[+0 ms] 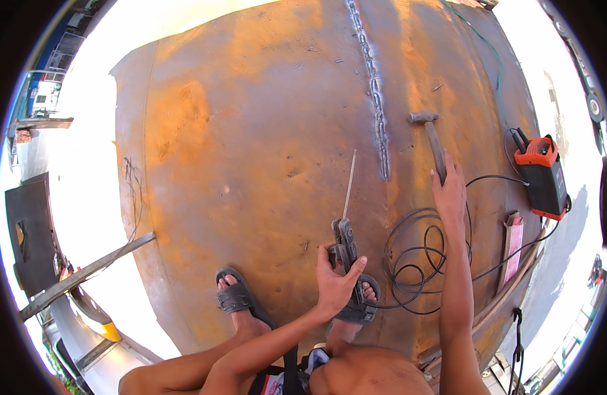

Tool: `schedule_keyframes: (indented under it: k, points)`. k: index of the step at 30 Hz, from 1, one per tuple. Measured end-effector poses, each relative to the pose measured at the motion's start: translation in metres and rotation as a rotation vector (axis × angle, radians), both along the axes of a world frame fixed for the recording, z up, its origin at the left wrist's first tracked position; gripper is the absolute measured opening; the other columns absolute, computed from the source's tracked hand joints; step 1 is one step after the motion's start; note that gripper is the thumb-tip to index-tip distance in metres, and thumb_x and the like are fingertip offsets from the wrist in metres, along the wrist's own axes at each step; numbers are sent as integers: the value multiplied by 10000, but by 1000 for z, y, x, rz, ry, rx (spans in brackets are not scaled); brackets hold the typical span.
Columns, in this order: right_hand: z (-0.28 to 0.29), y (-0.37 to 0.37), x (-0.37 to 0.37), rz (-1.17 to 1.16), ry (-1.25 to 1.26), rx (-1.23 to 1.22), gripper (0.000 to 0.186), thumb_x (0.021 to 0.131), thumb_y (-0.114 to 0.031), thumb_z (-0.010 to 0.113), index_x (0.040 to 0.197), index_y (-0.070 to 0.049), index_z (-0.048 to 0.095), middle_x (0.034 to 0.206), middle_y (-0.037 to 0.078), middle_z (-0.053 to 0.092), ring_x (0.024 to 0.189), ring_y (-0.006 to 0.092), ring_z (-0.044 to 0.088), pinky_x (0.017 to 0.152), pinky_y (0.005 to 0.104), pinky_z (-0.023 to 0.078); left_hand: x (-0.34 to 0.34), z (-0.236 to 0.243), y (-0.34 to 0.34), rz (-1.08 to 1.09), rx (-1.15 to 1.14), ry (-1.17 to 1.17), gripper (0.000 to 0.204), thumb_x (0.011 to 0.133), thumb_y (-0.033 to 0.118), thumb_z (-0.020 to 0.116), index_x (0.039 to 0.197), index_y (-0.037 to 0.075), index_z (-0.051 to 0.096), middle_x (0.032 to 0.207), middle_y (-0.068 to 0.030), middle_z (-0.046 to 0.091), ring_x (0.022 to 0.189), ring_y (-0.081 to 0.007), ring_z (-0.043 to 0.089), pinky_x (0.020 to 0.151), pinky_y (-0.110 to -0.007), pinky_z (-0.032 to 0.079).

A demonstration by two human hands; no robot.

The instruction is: The person welds a seam on a large curved metal surface using a handheld welding torch, then repeatedly uses a hammer to chip away slag from the weld bead. The process alternates between welding and chipping along the same seam.

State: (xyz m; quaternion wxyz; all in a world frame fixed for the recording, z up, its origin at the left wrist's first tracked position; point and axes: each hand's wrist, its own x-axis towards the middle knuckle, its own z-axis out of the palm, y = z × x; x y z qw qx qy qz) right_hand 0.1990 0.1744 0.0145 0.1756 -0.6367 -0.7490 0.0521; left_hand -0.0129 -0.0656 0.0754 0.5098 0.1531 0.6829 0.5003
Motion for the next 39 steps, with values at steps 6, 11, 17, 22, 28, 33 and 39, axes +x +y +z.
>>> schedule_keyframes:
  k: [6,11,17,22,28,33,39]
  points:
    - [91,-27,-44,85,502,-355,450,1050,-221,740,1450,-26,673,965,182,767,869,327,734,837,417,574,10,21,29,8,3,62,506,913,240,928,1208,41,568,1001,5,585,933,-101,518,859,-311,478]
    - [137,-80,-22,85,577,-490,386,1050,-255,756,1363,-29,735,984,141,785,833,246,714,773,373,562,0,39,62,53,128,62,394,922,111,906,1132,53,578,974,21,613,833,-42,537,709,-238,459]
    - [181,-155,13,133,539,-502,604,979,-394,824,1465,-71,671,1142,161,776,1032,312,723,952,415,544,-7,80,79,-71,213,7,312,923,133,903,1079,82,638,968,39,621,860,-58,541,790,-256,454]
    - [256,-206,-20,173,425,-566,813,920,-442,854,1587,-98,540,1253,198,738,1165,396,695,1052,481,510,22,135,66,-186,299,-276,381,935,158,906,1100,60,577,914,23,635,762,-38,555,679,-222,476]
    - [326,-278,-6,-134,300,-410,684,996,-238,760,1592,-58,478,1212,211,732,1076,393,705,948,444,546,79,194,2,-498,318,-703,484,997,195,843,1245,19,466,1045,-62,662,838,-106,632,723,-278,559]
    - [367,-339,47,-390,436,-375,638,1108,-321,668,1621,-16,441,1121,84,718,832,145,656,699,311,534,96,228,-45,-809,449,-870,529,1032,321,788,1303,16,453,1227,-160,632,1054,-181,654,816,-334,576]
    - [379,-347,58,-576,561,-451,647,1126,-332,657,1651,-38,418,920,-12,612,618,33,496,505,230,394,96,216,-41,-1039,529,-699,642,1096,493,666,1433,-31,513,1253,-166,651,1147,-230,630,980,-390,519]
